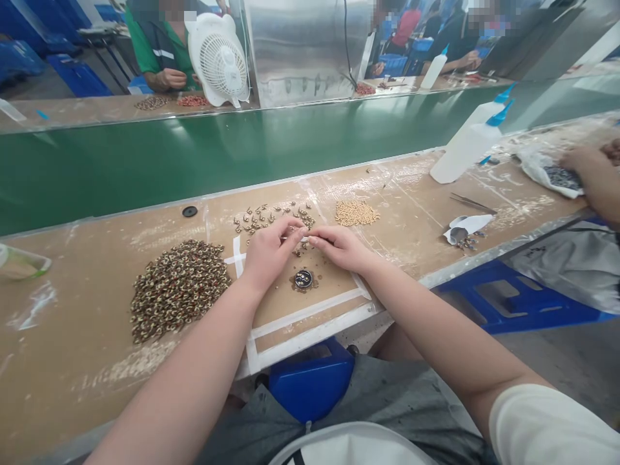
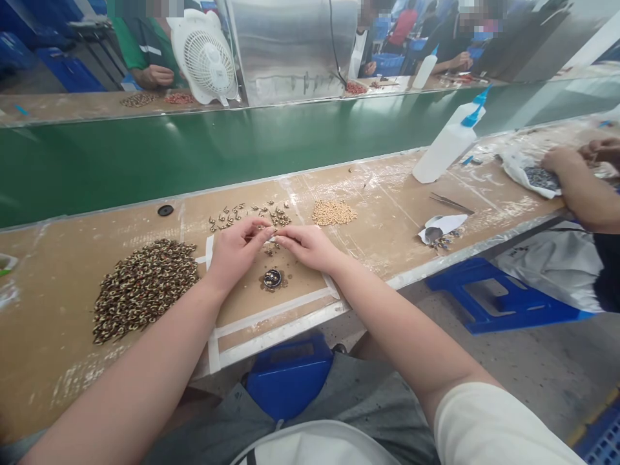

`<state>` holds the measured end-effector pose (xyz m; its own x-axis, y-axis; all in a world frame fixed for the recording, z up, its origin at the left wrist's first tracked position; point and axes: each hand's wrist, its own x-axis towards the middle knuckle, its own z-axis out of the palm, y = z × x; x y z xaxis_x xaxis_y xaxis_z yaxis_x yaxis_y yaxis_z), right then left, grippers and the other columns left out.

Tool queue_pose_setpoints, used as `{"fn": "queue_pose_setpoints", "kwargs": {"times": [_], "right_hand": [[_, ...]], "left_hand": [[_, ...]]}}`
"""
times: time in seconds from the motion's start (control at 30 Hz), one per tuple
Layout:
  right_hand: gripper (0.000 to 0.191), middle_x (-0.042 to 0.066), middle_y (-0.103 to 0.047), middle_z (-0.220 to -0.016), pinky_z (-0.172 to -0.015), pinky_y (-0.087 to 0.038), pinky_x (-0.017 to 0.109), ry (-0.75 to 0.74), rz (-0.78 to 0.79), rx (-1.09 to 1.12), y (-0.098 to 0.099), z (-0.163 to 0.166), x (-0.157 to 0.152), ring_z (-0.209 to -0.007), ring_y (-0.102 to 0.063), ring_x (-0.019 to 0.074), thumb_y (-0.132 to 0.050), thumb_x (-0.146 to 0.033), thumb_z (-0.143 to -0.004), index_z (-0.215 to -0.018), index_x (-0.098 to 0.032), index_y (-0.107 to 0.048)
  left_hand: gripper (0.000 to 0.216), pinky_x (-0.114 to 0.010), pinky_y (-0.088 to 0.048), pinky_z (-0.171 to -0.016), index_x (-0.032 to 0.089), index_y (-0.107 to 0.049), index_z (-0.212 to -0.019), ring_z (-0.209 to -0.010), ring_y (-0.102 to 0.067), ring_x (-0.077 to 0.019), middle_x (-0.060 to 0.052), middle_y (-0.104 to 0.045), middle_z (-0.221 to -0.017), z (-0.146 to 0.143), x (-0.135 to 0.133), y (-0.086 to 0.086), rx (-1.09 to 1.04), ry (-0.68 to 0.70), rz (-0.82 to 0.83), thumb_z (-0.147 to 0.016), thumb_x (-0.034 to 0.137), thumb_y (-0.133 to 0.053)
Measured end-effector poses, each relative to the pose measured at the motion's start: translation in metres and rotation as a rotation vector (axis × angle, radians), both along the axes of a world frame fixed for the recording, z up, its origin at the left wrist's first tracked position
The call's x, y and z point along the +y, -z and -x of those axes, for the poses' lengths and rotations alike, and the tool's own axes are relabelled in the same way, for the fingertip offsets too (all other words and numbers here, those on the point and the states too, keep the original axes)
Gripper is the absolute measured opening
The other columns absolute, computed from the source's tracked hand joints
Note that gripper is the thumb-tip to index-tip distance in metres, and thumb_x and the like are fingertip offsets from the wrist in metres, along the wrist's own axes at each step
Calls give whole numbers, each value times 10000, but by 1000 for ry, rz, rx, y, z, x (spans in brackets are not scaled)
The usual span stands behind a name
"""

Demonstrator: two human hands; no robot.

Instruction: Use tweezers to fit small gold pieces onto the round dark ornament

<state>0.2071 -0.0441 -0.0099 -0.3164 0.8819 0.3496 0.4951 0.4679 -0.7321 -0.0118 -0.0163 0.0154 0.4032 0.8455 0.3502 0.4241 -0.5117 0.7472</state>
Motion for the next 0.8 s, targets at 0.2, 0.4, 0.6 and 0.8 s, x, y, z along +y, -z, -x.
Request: {"fn": "queue_pose_setpoints", "kwargs": {"times": [0.2,0.4,0.6,0.8], "right_hand": [[295,46,-762,-861,-760,-459,324,112,-70,-8,3,-4,2,-777,-665,200,-582,-434,-1067,-1041,-206,-767],[386,24,-641,-785,-686,-430,324,278,-56,226,11,-9,18,-716,-571,193,-536,-566,-1076,-1048,-210,-680],[444,-41,-485,-748,-553,-375,281,203,69,516,24,-7,33,-584,-425,144,-513,-706,-1045,-1099,-265,-493],[405,-55,-452,-730,-542,-366,261,182,51,547,28,-6,36,-585,-406,144,-508,-669,-1061,-1121,-270,-474]], "left_hand": [[224,-295,-413,-612,297,-710,-1137,-588,-485,-149,52,-505,-636,4,8,5,-227,-64,50,-1034,485,-646],[240,-309,-474,-658,302,-666,-1218,-741,-585,-179,-21,-631,-873,16,2,-23,-212,-475,-230,-1095,439,-512],[204,-323,-522,-734,288,-725,-1166,-882,-652,-213,-68,-716,-1121,76,5,-80,165,-499,-309,-990,367,-662],[136,-386,-537,-827,230,-808,-938,-1078,-685,-356,-157,-793,-1069,98,34,-72,1085,-318,40,-863,299,-717]]}}
